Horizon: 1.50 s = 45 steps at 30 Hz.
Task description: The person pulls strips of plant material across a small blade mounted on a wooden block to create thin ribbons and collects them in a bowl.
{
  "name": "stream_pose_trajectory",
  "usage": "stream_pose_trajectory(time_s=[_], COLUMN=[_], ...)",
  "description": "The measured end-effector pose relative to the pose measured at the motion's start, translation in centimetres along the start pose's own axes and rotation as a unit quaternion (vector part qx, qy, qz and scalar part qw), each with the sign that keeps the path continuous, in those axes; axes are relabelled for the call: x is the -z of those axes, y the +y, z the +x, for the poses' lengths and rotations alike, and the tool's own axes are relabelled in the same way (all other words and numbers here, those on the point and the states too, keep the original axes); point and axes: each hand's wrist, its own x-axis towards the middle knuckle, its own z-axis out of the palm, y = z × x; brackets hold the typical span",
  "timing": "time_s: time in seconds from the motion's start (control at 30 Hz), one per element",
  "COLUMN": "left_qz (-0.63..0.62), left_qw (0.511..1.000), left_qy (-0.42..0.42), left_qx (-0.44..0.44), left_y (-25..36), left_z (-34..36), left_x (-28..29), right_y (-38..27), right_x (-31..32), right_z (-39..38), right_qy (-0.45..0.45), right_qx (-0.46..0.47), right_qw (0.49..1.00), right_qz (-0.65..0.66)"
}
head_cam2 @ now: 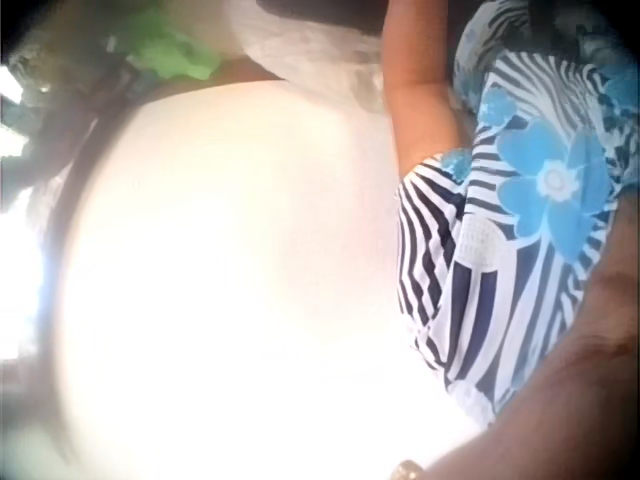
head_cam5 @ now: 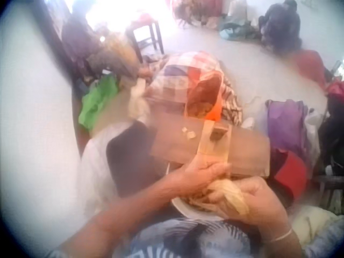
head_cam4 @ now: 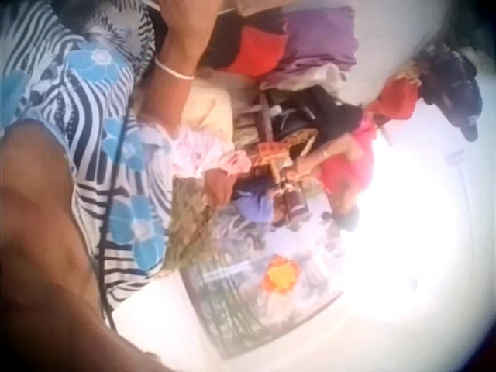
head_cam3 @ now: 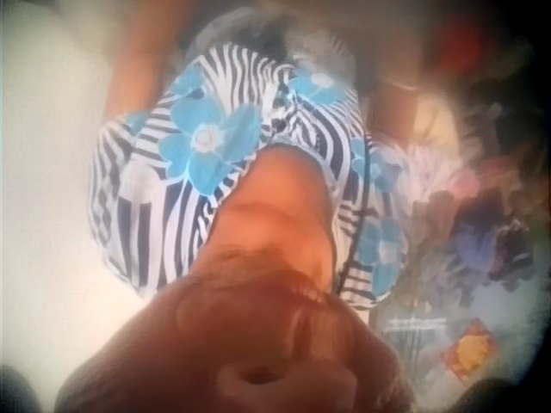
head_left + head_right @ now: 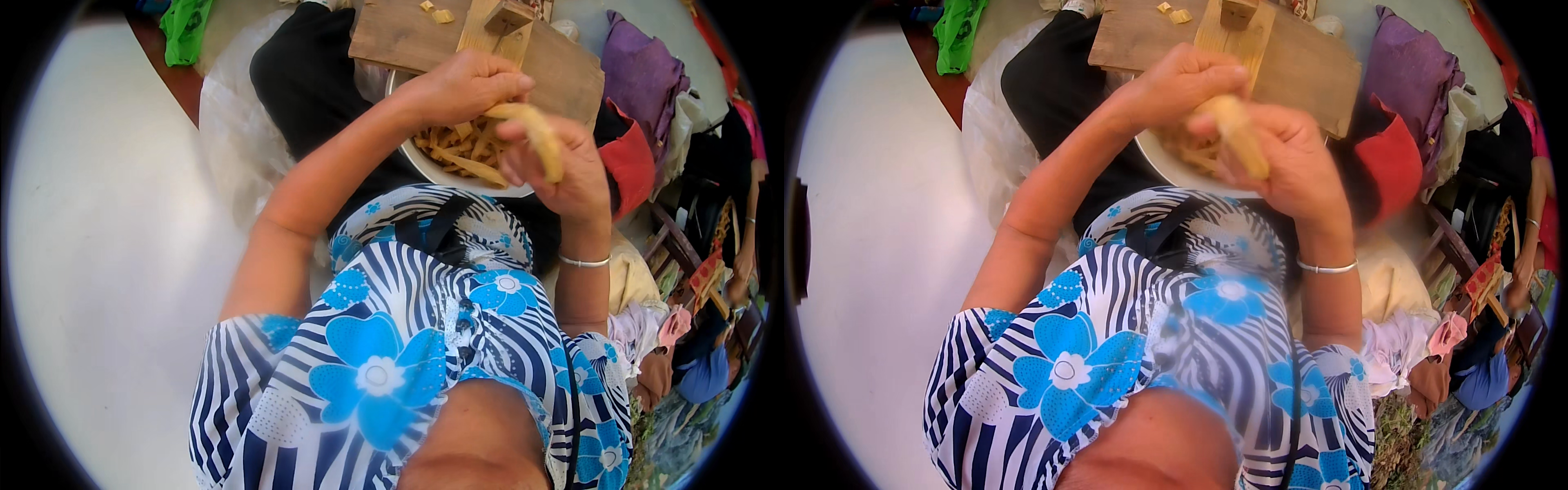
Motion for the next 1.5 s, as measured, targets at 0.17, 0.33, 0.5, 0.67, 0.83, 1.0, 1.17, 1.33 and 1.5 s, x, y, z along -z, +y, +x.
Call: stream_pose_trajectory(time_s=[0.17, 0.33, 0.5, 0.67, 0.83, 1.0, 1.17, 1.33, 1.5], left_qz=[-0.114, -0.168, -0.262, 0.087, 0.357, 0.357, 0.197, 0.206, -0.075], left_qw=[0.990, 0.984, 0.953, 0.990, 0.905, 0.876, 0.943, 0.961, 0.978], left_qy=[0.034, 0.065, 0.053, 0.096, 0.183, 0.209, 0.214, 0.183, 0.171], left_qx=[-0.072, -0.008, 0.145, 0.052, -0.143, -0.247, -0.163, -0.023, 0.096], left_y=[2.7, 1.0, -1.8, -3.2, -3.9, -4.9, -3.8, -2.8, -5.1], left_z=[-1.1, -1.7, -2.5, -3.4, -3.8, -3.5, -4.1, -2.6, -1.4], left_x=[-2.3, -3.2, -3.2, -2.7, -3.3, -3.4, -4.4, -4.0, -3.3], right_y=[0.3, 2.7, 3.9, 5.7, 7.9, 8.3, 9.3, 8.4, 6.3], right_x=[1.7, 3.0, 2.3, 4.3, 4.9, 3.0, 5.1, 4.6, 2.8], right_z=[3.7, 4.2, 2.8, 1.6, 0.6, 1.1, 1.4, 1.7, 1.9], right_qy=[0.211, 0.330, 0.348, 0.326, 0.274, 0.246, 0.256, 0.323, 0.333], right_qx=[0.282, 0.341, 0.206, 0.195, -0.011, -0.047, -0.021, 0.139, 0.239], right_qw=[0.903, 0.704, 0.699, 0.707, 0.930, 0.962, 0.963, 0.884, 0.823], right_qz=[-0.246, -0.528, -0.590, -0.597, -0.243, 0.109, 0.085, -0.308, -0.392])
